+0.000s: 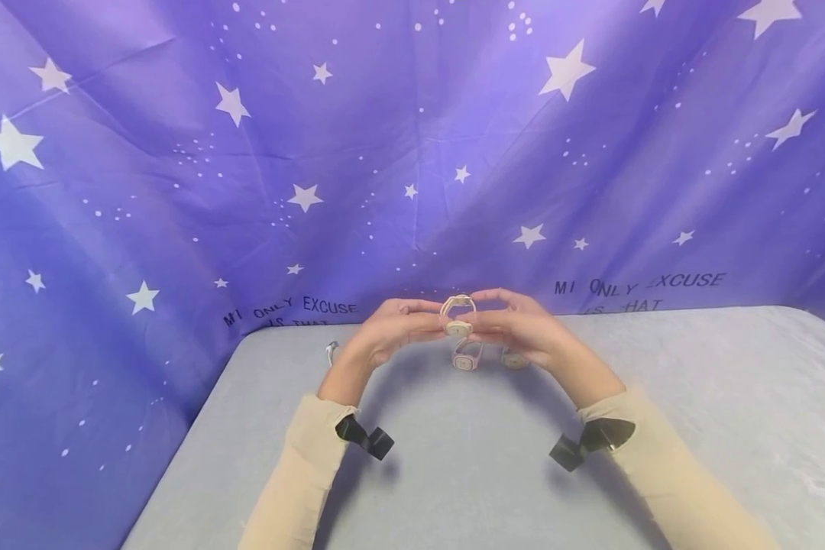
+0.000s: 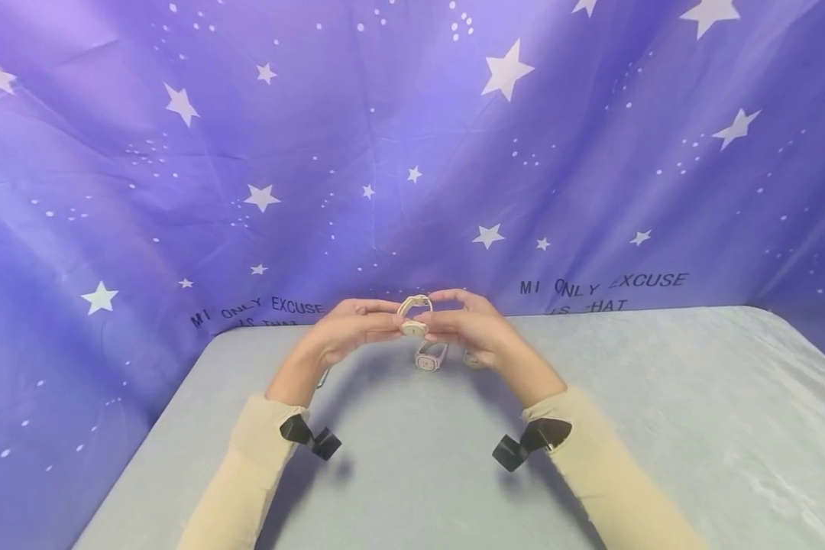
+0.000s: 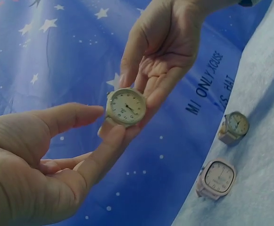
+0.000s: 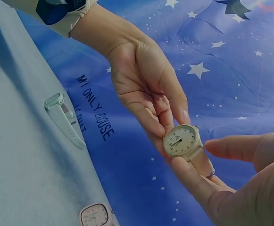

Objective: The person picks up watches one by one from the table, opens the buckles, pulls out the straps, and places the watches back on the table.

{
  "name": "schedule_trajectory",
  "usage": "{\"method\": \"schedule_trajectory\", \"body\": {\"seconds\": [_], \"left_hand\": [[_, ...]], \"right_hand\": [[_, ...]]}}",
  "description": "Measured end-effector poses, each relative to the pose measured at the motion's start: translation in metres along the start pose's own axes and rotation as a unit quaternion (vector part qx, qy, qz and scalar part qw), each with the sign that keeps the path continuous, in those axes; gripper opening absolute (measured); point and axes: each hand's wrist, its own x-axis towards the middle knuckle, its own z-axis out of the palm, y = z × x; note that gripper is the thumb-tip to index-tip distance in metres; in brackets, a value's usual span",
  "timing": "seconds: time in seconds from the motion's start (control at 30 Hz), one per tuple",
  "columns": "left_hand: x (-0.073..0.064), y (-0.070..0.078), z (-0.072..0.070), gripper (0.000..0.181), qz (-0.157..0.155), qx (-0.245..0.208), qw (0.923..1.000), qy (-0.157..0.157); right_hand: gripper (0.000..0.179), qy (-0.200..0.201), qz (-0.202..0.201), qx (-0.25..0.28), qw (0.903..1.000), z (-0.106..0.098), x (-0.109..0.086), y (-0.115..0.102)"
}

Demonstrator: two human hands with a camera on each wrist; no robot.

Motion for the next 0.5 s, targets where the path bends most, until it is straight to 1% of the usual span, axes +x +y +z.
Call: {"method": "schedule_trajectory", "body": {"seconds": [0.03, 0.17, 0.3, 0.37, 0.5], "left_hand": [[-0.001, -0.001, 0.001, 0.040, 0.002, -0.004, 1.0000, 0.005], [-0.002, -0.002, 0.004, 0.039, 0.009, -0.020, 0.9996, 0.020], [-0.004, -0.002, 0.007, 0.042, 0.020, -0.026, 0.9993, 0.021], [-0.006, 0.000, 0.007, 0.042, 0.028, -0.011, 0.9993, 0.020], [-0.012, 0.002, 0.007, 0.041, 0.051, 0.038, 0.9977, 0.022]], "right_hand": [[0.068, 0.003, 0.000, -0.002, 1.0000, 0.001, 0.000, 0.000], [0.066, 0.001, -0.023, -0.011, 0.9997, 0.003, -0.001, 0.000], [0.063, -0.002, -0.044, -0.021, 0.9988, 0.003, -0.005, -0.001], [0.061, -0.002, -0.051, -0.031, 0.9982, 0.003, -0.007, -0.003], [0.058, 0.005, -0.058, -0.052, 0.9969, 0.004, -0.011, -0.005]]}}
